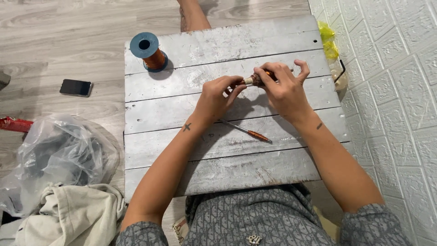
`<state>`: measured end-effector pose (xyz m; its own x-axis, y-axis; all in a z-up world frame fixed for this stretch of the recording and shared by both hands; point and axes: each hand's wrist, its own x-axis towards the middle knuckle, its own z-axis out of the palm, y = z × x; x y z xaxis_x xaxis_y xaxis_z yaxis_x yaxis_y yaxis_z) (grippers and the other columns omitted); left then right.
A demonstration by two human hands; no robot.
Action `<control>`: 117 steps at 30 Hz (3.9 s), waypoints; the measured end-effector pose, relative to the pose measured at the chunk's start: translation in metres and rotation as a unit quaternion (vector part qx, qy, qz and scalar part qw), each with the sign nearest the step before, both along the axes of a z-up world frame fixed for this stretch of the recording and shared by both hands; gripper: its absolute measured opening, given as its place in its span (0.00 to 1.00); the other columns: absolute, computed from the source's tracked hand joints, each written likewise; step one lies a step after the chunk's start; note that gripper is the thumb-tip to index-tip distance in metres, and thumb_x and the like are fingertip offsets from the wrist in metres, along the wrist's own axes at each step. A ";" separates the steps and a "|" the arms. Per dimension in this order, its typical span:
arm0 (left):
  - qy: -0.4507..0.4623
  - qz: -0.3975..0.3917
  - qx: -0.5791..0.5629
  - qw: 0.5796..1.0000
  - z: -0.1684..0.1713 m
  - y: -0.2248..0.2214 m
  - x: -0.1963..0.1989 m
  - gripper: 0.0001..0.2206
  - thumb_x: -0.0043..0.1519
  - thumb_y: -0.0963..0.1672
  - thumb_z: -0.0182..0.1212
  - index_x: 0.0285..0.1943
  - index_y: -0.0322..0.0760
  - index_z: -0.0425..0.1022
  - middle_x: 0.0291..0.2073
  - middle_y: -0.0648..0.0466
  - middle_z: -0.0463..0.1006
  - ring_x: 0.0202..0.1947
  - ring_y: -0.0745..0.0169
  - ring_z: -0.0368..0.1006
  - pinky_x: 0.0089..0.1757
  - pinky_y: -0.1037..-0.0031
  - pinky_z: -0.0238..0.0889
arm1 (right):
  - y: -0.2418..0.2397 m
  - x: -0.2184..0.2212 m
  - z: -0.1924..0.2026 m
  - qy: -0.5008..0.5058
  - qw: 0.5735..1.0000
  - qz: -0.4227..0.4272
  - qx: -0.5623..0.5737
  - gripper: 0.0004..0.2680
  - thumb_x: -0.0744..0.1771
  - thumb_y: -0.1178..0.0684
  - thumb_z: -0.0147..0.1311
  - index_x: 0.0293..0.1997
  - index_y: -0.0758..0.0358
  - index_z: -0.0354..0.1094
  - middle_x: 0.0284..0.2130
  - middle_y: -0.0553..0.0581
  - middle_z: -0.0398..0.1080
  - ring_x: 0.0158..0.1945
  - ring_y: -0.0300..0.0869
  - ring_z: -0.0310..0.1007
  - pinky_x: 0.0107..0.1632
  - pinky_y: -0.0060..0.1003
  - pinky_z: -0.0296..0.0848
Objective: Winding copper wire onto a small electric motor rotor by hand on a low wooden surface.
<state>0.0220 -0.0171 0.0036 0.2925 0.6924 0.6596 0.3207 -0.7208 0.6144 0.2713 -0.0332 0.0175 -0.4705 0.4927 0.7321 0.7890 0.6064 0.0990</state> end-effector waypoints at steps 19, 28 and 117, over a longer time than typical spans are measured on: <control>0.120 0.048 0.147 0.981 0.003 0.001 -0.003 0.12 0.69 0.39 0.71 0.61 0.40 0.85 0.44 0.50 0.89 0.41 0.52 0.88 0.38 0.68 0.81 | 0.000 0.003 -0.003 -0.010 0.999 -0.014 -0.029 0.17 0.68 0.58 0.76 0.66 0.63 0.80 0.53 0.57 0.78 0.58 0.47 0.80 0.72 0.66 0.41; 0.204 0.064 0.078 0.974 0.024 -0.014 0.003 0.27 0.73 0.51 0.67 0.79 0.40 0.69 0.61 0.44 0.80 0.58 0.38 0.80 0.48 0.50 0.81 | 0.011 0.019 -0.017 -0.034 0.997 -0.053 -0.041 0.18 0.69 0.58 0.75 0.67 0.61 0.79 0.56 0.57 0.76 0.59 0.47 0.78 0.72 0.67 0.40; 0.104 -0.065 -0.172 0.977 0.083 -0.042 -0.051 0.10 0.74 0.39 0.63 0.59 0.39 0.68 0.37 0.46 0.90 0.32 0.47 0.87 0.39 0.64 0.79 | -0.020 -0.066 0.029 0.229 0.896 0.239 -0.295 0.07 0.76 0.59 0.53 0.42 0.66 0.75 0.23 0.62 0.74 0.27 0.57 0.79 0.36 0.44 0.79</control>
<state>-0.0292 -0.0595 0.0862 0.4958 0.8108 0.3112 0.3847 -0.5262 0.7584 0.2052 -0.0534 0.0468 -0.4480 0.6795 0.5810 0.3009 0.7265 -0.6178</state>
